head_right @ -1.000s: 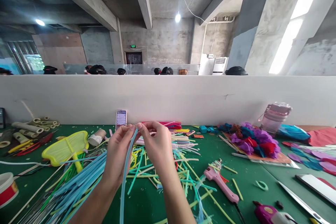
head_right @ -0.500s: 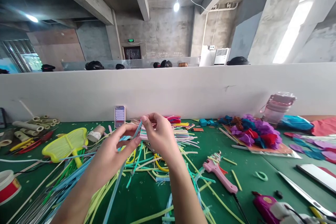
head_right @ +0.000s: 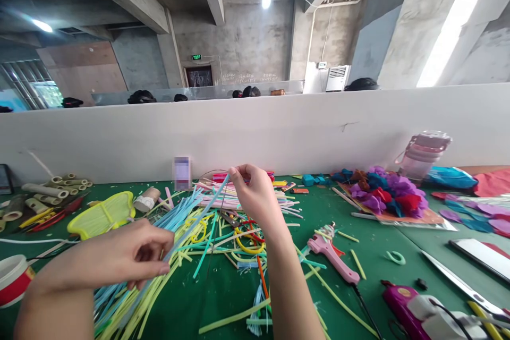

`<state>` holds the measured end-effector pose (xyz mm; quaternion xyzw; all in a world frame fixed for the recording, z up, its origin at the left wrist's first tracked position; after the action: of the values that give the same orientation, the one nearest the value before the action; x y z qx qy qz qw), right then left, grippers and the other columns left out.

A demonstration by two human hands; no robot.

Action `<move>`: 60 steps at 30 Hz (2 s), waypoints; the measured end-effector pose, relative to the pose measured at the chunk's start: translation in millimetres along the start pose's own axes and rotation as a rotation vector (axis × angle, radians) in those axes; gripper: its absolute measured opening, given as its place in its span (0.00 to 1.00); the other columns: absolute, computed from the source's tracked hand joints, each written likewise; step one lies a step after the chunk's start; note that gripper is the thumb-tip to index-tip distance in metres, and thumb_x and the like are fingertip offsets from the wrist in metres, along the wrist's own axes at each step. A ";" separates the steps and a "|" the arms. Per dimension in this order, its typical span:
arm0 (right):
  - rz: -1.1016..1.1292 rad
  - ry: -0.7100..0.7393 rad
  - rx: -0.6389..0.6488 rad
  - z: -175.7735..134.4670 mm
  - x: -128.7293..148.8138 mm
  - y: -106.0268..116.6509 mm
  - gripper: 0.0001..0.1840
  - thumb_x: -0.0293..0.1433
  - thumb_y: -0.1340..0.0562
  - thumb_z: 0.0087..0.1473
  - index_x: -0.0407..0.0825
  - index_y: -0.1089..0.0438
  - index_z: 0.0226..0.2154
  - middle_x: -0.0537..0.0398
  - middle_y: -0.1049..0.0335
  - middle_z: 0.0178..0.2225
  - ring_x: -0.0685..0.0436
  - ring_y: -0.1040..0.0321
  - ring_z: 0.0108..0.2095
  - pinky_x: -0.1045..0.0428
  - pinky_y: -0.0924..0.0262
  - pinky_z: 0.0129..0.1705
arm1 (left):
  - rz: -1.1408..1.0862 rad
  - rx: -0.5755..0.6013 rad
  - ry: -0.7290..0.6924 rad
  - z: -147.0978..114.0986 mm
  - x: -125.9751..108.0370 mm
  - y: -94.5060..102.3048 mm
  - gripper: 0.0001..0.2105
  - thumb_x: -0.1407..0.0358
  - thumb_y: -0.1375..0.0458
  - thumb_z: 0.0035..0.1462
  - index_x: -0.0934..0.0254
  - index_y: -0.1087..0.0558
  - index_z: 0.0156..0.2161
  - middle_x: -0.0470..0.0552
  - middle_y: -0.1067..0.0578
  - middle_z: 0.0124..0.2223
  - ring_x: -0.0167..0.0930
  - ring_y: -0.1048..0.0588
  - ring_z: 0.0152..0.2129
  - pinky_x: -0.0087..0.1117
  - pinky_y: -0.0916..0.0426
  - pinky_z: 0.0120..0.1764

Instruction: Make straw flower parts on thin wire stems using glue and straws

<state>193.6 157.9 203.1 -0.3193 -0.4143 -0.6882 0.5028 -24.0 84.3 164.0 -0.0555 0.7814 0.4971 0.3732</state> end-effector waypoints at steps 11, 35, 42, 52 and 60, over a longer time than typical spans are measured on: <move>0.145 -0.085 0.114 6.1 -15.7 -29.1 0.22 0.49 0.39 0.56 0.47 0.27 0.29 0.53 0.26 0.28 0.44 0.32 0.32 0.50 0.40 0.36 | -0.201 -0.709 -0.213 -11.2 -12.1 51.7 0.08 0.56 0.35 0.54 0.57 0.23 0.31 0.52 0.20 0.29 0.37 0.22 0.28 0.30 0.32 0.28; 0.487 -0.173 0.199 2.7 -16.0 -25.0 0.22 0.50 0.32 0.51 0.46 0.27 0.31 0.51 0.26 0.33 0.45 0.32 0.36 0.49 0.38 0.42 | 0.008 -0.053 -0.320 37.3 10.5 19.4 0.23 0.58 0.28 0.47 0.47 0.21 0.51 0.50 0.26 0.62 0.43 0.29 0.59 0.38 0.33 0.56; 0.573 -0.172 0.223 -1.3 -6.9 -24.3 0.21 0.49 0.31 0.51 0.48 0.27 0.30 0.51 0.26 0.33 0.46 0.33 0.34 0.48 0.38 0.42 | -0.034 0.265 -0.321 56.5 7.7 -9.9 0.14 0.53 0.41 0.64 0.58 0.18 0.44 0.51 0.17 0.46 0.36 0.20 0.44 0.31 0.30 0.49; 0.626 -0.158 0.249 -6.1 1.3 -26.6 0.19 0.47 0.30 0.52 0.48 0.26 0.29 0.53 0.28 0.32 0.46 0.33 0.34 0.49 0.38 0.41 | -0.406 0.313 -0.447 53.2 50.7 9.4 0.09 0.59 0.35 0.60 0.61 0.17 0.41 0.55 0.17 0.38 0.36 0.20 0.37 0.34 0.28 0.44; 0.649 -0.140 0.270 -13.8 14.0 -27.5 0.18 0.45 0.31 0.54 0.47 0.25 0.30 0.55 0.29 0.31 0.49 0.34 0.34 0.53 0.39 0.40 | -0.650 0.062 -0.476 69.5 132.5 32.6 0.12 0.56 0.33 0.57 0.63 0.17 0.32 0.54 0.21 0.31 0.40 0.23 0.40 0.46 0.31 0.52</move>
<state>162.8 143.8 201.9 -0.4112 -0.4120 -0.4084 0.7032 -96.9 195.1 87.5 -0.1716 0.6295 0.3285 0.6829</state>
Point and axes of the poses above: each hand's wrist, its own z-axis towards the middle knuckle, its own y-axis out of the back of the hand, x = y × z, the point moved 8 cm from there along z, towards the middle knuckle
